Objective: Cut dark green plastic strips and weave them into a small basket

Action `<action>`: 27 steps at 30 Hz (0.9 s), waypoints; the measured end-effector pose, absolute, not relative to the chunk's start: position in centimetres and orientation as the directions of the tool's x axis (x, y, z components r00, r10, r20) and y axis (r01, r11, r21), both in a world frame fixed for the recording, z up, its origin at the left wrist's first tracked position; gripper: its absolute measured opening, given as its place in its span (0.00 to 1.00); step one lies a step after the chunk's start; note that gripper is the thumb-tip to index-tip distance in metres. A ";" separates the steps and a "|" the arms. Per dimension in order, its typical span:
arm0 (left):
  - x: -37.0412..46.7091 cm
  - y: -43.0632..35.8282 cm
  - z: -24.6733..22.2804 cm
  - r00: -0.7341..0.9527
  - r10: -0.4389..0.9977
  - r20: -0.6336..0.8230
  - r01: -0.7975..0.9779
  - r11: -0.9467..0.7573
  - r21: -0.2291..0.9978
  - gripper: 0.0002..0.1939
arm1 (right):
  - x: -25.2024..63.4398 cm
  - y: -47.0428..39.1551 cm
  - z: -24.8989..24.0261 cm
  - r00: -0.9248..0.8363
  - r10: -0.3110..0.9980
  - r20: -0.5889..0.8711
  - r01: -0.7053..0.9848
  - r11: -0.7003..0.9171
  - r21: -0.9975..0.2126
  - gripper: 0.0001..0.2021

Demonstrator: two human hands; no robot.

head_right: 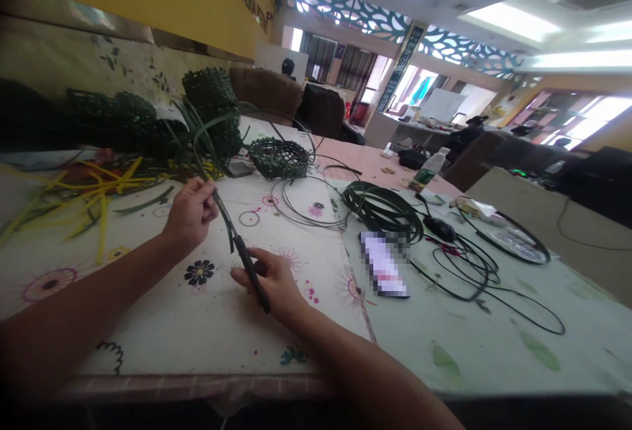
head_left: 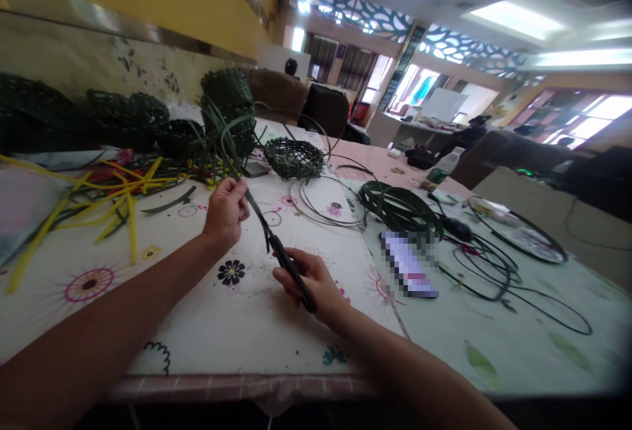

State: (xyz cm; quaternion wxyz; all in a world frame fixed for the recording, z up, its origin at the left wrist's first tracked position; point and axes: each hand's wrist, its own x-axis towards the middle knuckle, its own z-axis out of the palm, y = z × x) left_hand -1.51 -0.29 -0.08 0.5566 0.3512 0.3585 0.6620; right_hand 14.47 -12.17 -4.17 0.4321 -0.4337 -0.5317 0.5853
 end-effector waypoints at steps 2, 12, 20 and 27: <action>-1.5 -0.3 -0.1 -0.138 0.988 0.062 -0.480 -0.122 0.869 0.14 | 14.4 -12.4 -3.8 -0.261 0.964 -0.058 -0.035 -0.069 -0.997 0.25; -2.4 0.7 0.0 -0.119 0.992 0.049 -0.497 -0.102 0.862 0.14 | 14.4 -12.8 -4.2 -0.252 0.966 -0.053 -0.006 -0.057 -0.998 0.22; -1.1 -0.5 -0.3 -0.120 0.990 0.079 -0.460 -0.126 0.879 0.15 | 14.5 -12.3 -4.6 -0.204 0.979 -0.019 0.011 -0.017 -1.000 0.26; -1.1 -0.7 -0.3 -0.113 0.993 0.038 -0.446 -0.085 0.891 0.15 | 14.8 -12.5 -3.8 -0.249 0.967 -0.052 0.033 -0.045 -0.998 0.24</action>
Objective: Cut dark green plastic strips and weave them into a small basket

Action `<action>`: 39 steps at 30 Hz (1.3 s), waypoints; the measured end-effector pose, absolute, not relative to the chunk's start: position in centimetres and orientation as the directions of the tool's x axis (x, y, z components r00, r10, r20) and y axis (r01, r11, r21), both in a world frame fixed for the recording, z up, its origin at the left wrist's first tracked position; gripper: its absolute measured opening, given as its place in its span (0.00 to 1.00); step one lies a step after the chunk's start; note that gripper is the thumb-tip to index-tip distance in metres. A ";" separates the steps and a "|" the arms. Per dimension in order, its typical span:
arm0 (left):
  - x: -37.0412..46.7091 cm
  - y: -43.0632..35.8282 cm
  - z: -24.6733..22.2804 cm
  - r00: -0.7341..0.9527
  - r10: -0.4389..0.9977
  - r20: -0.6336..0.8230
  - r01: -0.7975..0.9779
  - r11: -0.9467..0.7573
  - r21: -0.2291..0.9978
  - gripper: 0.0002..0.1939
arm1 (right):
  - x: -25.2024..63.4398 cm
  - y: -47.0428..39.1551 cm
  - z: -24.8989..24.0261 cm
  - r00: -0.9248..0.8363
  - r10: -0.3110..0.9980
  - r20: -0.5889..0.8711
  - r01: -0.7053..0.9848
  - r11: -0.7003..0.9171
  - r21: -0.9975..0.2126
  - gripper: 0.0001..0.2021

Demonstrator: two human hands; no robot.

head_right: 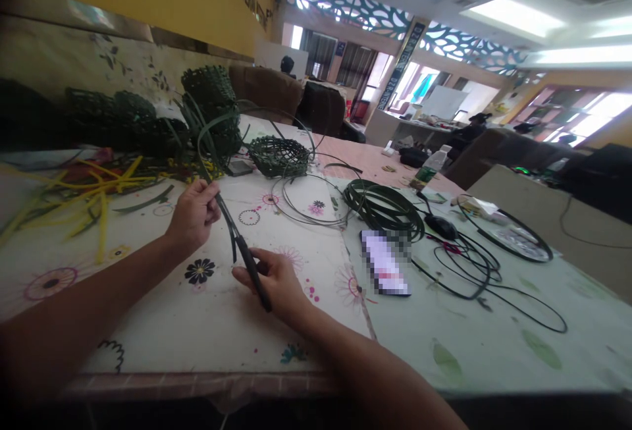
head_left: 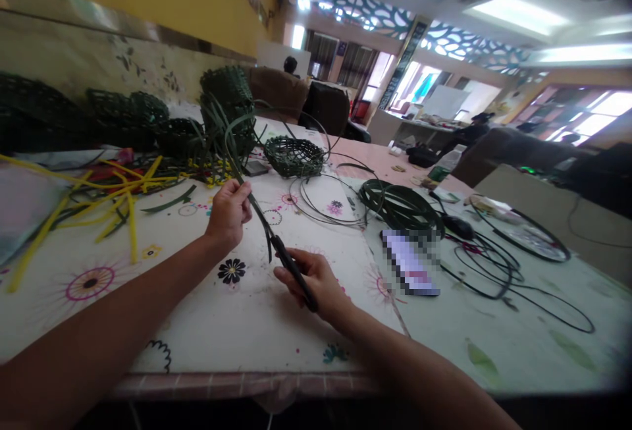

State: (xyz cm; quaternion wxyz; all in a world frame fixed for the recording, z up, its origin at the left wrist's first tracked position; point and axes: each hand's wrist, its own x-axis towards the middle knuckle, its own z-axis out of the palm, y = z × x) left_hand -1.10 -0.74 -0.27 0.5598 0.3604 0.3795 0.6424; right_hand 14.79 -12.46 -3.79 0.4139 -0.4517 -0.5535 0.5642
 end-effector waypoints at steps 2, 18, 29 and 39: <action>-1.2 -0.7 -0.2 -0.106 0.994 0.037 -0.447 -0.081 0.891 0.15 | 14.8 -12.7 -3.6 -0.248 0.968 -0.038 0.044 -0.028 -0.999 0.22; -1.2 -0.6 -0.4 -0.102 0.992 0.069 -0.448 -0.108 0.888 0.16 | 14.7 -12.7 -4.8 -0.211 0.977 0.003 0.063 0.016 -0.998 0.21; -2.0 0.3 0.0 -0.113 0.994 0.008 -0.475 -0.061 0.878 0.14 | 14.6 -13.3 -4.3 -0.256 0.966 -0.036 0.035 -0.028 -0.999 0.19; -1.3 -0.3 -0.6 -0.097 0.994 0.051 -0.446 -0.089 0.891 0.15 | 14.7 -12.8 -5.0 -0.216 0.976 -0.006 0.017 -0.002 -1.000 0.24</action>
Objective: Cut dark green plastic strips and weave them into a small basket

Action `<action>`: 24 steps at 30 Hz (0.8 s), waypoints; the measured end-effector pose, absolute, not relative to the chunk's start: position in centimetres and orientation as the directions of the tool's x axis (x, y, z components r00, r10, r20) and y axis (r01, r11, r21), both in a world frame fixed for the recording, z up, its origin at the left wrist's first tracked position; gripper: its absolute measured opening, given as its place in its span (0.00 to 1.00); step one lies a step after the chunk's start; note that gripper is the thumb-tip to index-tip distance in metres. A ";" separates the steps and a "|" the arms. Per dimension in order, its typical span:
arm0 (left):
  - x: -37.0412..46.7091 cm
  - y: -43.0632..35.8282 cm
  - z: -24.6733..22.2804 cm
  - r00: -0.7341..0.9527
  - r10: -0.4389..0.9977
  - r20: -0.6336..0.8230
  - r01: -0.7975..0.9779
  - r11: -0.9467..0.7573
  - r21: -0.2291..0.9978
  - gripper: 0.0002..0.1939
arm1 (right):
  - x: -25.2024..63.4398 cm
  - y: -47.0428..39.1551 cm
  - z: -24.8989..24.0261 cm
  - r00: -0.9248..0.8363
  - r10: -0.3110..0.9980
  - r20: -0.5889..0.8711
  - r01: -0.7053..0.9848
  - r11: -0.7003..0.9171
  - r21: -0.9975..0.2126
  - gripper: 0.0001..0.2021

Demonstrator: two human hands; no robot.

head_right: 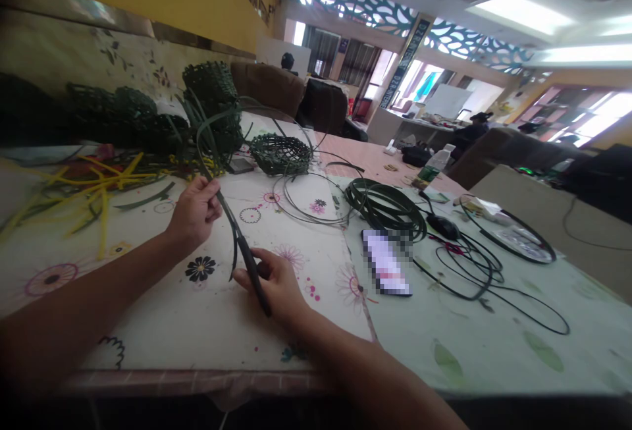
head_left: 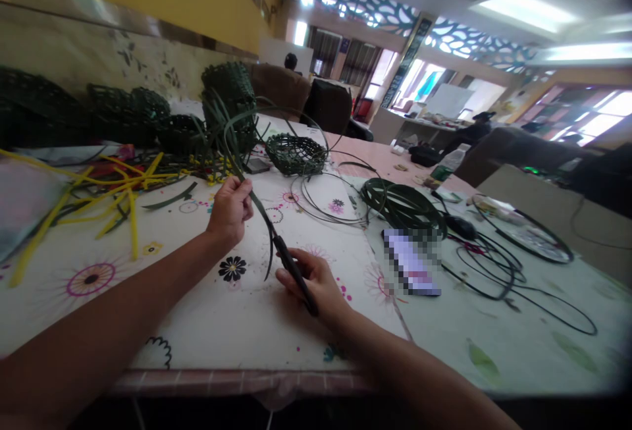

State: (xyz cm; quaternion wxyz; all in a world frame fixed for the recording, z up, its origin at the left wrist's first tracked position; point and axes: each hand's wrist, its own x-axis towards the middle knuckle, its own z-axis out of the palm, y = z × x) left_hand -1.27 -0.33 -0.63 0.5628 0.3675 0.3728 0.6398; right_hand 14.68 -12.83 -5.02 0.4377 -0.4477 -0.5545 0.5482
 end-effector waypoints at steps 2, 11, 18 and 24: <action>-1.2 -0.5 -0.7 -0.098 0.994 0.041 -0.441 -0.080 0.894 0.15 | 14.7 -12.8 -4.8 -0.230 0.973 -0.006 0.007 -0.005 -1.000 0.23; -1.8 0.2 -0.3 -0.094 0.995 0.018 -0.466 -0.060 0.883 0.13 | 14.5 -13.5 -4.1 -0.250 0.967 -0.042 0.046 -0.031 -0.998 0.17; -1.6 0.0 -0.3 -0.117 0.993 0.033 -0.454 -0.083 0.887 0.15 | 14.5 -13.3 -5.4 -0.204 0.979 -0.013 0.082 0.004 -0.997 0.20; -0.9 -1.1 0.1 -0.110 0.993 0.041 -0.457 -0.088 0.885 0.15 | 14.5 -13.2 -5.2 -0.209 0.978 0.017 0.023 0.023 -0.999 0.21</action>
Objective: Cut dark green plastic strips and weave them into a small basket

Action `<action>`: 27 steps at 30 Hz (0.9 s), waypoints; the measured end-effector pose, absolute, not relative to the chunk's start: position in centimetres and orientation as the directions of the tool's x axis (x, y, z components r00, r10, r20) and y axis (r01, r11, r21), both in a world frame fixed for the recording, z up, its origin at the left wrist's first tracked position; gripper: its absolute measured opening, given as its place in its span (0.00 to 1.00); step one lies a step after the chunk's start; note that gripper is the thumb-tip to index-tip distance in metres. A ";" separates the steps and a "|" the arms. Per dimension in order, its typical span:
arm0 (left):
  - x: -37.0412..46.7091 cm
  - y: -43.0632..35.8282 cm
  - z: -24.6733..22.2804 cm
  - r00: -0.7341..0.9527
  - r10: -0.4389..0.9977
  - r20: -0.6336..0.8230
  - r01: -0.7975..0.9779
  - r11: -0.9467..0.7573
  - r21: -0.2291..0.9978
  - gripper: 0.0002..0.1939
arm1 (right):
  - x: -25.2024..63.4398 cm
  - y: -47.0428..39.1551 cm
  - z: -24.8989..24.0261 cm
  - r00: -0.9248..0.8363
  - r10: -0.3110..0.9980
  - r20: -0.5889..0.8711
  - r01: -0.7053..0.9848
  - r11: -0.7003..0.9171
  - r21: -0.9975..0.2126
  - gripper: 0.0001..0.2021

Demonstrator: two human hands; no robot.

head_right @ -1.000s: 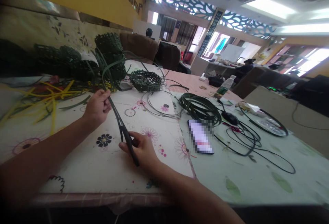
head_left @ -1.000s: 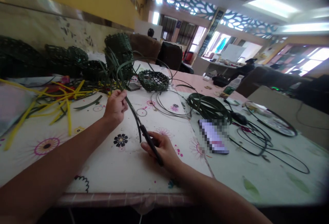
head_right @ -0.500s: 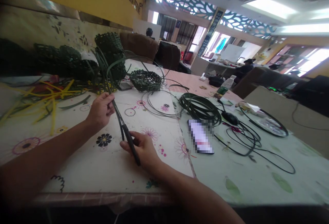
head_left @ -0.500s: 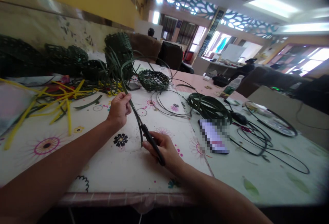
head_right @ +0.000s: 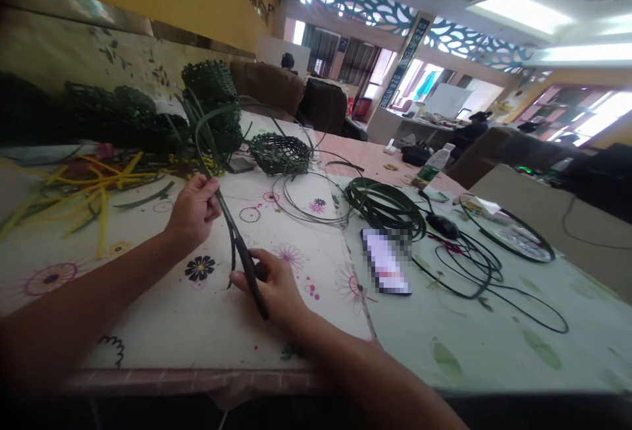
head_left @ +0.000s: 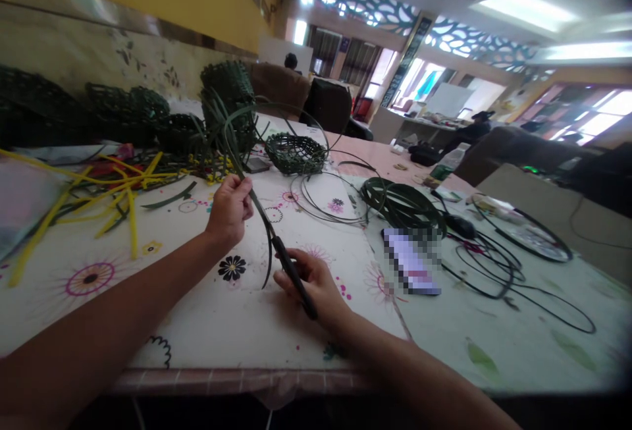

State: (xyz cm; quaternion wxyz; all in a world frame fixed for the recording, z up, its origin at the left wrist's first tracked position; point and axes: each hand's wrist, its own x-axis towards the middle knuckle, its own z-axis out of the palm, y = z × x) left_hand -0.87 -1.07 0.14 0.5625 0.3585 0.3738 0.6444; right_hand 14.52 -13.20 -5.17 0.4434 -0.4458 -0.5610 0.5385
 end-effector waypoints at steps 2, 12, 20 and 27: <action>-0.9 -1.1 0.2 -0.110 0.993 0.029 -0.456 -0.077 0.887 0.15 | 14.5 -13.3 -4.8 -0.223 0.975 0.007 0.009 0.009 -1.000 0.20; -2.0 -0.3 1.1 -0.124 0.992 0.024 -0.501 -0.083 0.861 0.13 | 14.1 -14.1 -4.9 -0.231 0.973 0.000 0.023 0.005 -1.000 0.19; -1.3 -1.2 0.8 -0.115 0.984 0.133 -0.454 -0.171 0.874 0.15 | 14.5 -13.7 -5.0 -0.170 0.984 0.059 0.058 0.070 -0.996 0.20; -1.3 -1.6 1.2 -0.109 0.985 0.134 -0.482 -0.170 0.860 0.14 | 14.5 -14.0 -4.3 -0.178 0.983 0.043 0.070 0.056 -0.996 0.19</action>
